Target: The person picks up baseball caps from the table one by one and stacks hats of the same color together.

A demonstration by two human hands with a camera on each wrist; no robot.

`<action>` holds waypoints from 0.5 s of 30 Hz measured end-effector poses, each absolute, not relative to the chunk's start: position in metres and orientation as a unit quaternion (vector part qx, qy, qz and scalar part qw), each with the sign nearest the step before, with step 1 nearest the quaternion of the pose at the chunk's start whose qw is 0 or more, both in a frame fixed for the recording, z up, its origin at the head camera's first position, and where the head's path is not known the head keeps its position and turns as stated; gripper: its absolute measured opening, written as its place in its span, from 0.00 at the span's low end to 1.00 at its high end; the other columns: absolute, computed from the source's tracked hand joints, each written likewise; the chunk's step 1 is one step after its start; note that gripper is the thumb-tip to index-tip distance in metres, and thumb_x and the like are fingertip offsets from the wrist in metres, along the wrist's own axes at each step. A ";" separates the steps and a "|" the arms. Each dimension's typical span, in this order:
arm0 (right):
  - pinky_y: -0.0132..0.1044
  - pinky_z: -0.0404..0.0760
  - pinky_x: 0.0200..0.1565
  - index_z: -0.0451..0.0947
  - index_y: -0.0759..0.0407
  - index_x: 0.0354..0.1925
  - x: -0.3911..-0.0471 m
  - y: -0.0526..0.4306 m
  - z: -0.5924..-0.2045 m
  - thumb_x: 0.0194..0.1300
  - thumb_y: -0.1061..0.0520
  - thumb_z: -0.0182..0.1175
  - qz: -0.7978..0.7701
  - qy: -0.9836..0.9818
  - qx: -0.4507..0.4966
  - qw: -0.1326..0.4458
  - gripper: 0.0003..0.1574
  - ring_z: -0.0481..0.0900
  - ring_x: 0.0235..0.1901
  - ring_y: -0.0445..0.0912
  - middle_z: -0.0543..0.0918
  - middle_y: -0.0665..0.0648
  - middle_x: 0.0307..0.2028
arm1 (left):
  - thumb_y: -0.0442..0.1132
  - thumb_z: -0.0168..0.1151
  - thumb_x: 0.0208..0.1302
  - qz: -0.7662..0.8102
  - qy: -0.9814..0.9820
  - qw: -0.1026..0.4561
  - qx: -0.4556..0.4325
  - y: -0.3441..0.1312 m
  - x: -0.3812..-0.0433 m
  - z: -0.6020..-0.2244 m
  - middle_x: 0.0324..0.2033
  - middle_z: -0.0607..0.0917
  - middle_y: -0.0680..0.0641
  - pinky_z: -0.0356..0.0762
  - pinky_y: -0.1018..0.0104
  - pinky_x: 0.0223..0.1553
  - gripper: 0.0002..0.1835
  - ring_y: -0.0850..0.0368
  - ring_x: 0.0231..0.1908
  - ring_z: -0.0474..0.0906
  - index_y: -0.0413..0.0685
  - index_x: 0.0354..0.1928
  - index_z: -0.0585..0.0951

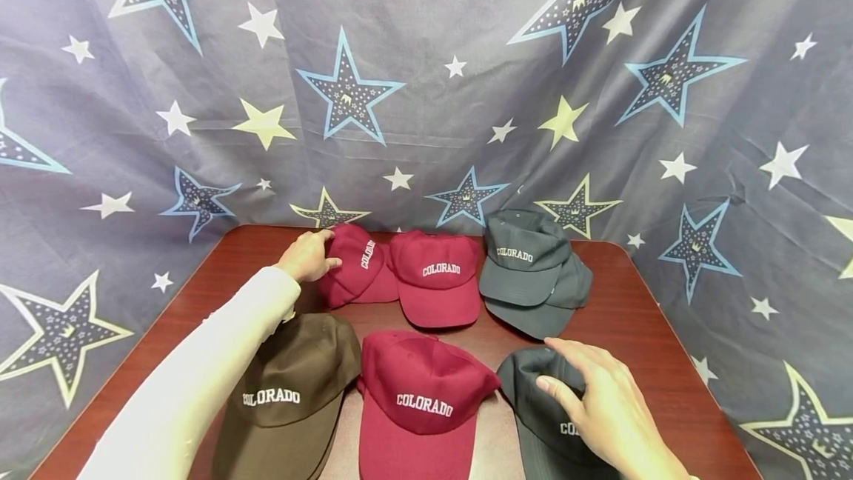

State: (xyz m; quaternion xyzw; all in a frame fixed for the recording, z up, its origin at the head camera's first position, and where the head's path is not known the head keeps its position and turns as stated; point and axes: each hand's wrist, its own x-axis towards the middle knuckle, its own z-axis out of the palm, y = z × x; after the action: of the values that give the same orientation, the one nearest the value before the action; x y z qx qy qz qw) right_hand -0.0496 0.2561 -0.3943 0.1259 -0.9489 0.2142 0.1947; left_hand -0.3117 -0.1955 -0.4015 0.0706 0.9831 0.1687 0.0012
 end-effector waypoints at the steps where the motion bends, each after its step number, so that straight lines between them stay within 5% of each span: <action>1: 0.51 0.73 0.54 0.81 0.45 0.61 -0.050 0.256 -0.394 0.61 0.44 0.75 0.213 -0.949 0.127 0.196 0.31 0.80 0.55 0.54 0.84 0.50 0.55 | 0.42 0.71 0.66 0.172 0.983 -0.002 0.069 -0.196 -0.312 -0.403 0.59 0.74 0.24 0.74 0.37 0.60 0.34 0.26 0.59 0.75 0.37 0.69 0.70; 9: 0.41 0.70 0.54 0.82 0.44 0.60 -0.050 0.256 -0.396 0.60 0.45 0.75 0.212 -0.946 0.135 0.206 0.30 0.80 0.55 0.51 0.85 0.48 0.55 | 0.34 0.71 0.60 0.183 0.981 -0.017 0.065 -0.199 -0.316 -0.413 0.49 0.81 0.22 0.78 0.39 0.55 0.23 0.26 0.51 0.80 0.29 0.53 0.75; 15: 0.41 0.70 0.54 0.82 0.44 0.60 -0.051 0.257 -0.396 0.60 0.46 0.75 0.211 -0.946 0.136 0.203 0.29 0.80 0.55 0.51 0.85 0.48 0.54 | 0.33 0.67 0.62 0.197 0.979 -0.035 0.044 -0.205 -0.318 -0.407 0.52 0.83 0.26 0.78 0.40 0.56 0.21 0.27 0.53 0.80 0.30 0.56 0.82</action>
State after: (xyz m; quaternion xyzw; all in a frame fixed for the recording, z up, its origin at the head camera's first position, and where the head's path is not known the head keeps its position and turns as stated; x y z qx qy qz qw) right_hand -0.0507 0.2569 -0.3962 0.1360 -0.9464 0.2109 0.2033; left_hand -0.3178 -0.2048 -0.4071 0.0439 0.9788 0.1970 -0.0353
